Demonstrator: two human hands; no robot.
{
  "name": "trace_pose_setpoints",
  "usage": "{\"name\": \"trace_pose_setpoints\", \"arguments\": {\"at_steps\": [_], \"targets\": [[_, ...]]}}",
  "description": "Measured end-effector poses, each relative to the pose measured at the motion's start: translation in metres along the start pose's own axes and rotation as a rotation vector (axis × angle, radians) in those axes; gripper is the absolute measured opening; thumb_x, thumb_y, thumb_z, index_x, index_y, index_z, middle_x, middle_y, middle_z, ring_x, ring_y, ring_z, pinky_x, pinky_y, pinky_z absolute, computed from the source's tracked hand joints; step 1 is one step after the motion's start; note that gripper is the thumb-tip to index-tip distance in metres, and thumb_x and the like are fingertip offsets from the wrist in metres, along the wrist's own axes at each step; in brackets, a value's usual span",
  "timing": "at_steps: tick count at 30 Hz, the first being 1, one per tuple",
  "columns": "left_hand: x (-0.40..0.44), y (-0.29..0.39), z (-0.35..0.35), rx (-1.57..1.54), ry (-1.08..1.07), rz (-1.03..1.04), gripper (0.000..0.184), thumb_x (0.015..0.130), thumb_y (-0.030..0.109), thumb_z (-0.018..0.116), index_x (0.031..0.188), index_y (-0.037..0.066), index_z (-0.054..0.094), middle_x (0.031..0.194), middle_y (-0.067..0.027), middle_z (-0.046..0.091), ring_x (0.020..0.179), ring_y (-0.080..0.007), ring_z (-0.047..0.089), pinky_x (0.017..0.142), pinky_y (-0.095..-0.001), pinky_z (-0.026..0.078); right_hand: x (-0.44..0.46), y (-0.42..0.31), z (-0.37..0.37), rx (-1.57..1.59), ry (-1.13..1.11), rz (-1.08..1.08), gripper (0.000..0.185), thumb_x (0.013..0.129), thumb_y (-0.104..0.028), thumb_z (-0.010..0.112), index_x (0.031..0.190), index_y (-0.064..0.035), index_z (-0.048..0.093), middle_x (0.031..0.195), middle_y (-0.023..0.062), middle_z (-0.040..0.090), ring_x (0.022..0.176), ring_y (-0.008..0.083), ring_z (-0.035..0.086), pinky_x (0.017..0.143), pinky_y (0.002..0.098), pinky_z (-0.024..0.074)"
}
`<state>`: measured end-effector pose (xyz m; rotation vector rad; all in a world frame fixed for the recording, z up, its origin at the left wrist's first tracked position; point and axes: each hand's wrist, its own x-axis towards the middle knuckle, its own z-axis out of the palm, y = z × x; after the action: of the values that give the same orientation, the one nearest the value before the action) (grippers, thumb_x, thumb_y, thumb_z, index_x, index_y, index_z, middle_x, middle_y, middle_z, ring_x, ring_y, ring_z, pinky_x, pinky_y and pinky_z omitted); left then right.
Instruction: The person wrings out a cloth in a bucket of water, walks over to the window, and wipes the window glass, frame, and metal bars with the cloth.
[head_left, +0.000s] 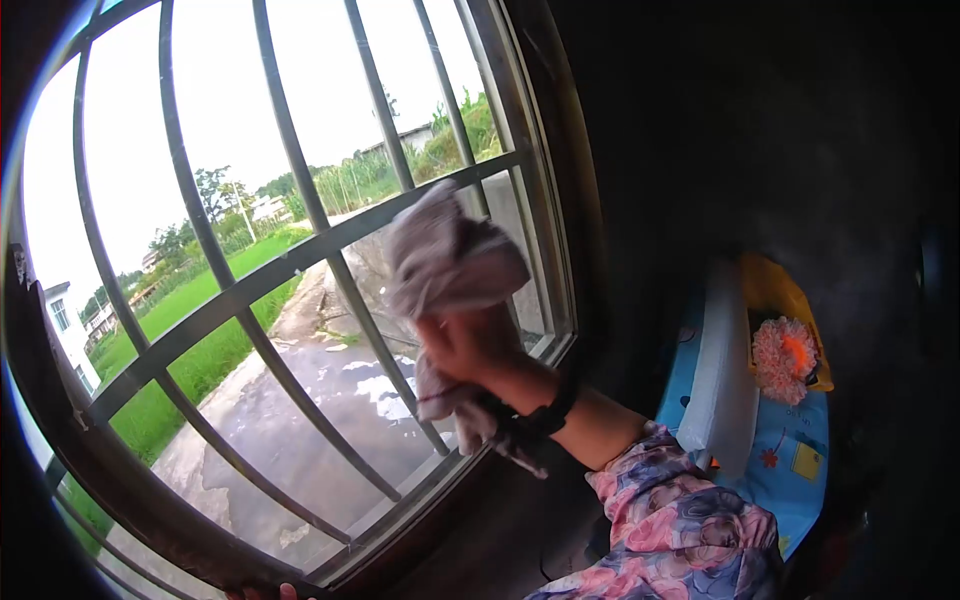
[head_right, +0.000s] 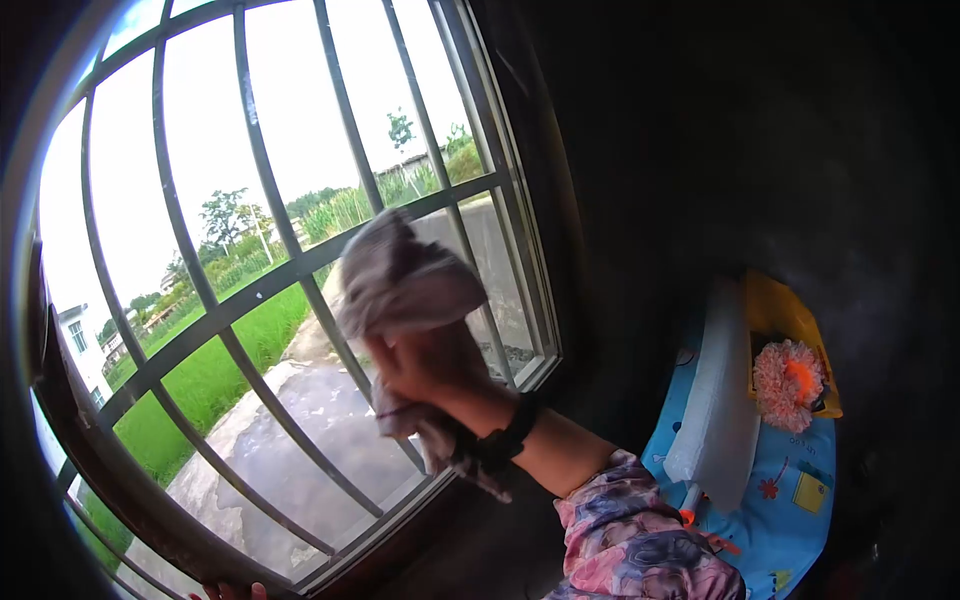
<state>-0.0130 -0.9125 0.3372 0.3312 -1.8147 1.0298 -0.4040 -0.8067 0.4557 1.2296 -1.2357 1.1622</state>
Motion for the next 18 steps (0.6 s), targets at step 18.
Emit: {"name": "trace_pose_setpoints", "arguments": {"at_steps": [18], "targets": [[0.005,0.001,0.002,0.035,0.056,0.051,0.035,0.088,0.042,0.043,0.101,0.014,0.059,0.127,-0.0179,0.039,0.121,-0.0406,0.033,0.099,-0.0588,0.019,-0.046,0.104,-0.003,-0.075,0.286,0.261,0.024,0.084,-0.021,0.053,0.098,-0.0038,0.059,0.101,0.0173,0.058,0.098,0.0333,0.053,0.087,0.0403,0.0385]]}}
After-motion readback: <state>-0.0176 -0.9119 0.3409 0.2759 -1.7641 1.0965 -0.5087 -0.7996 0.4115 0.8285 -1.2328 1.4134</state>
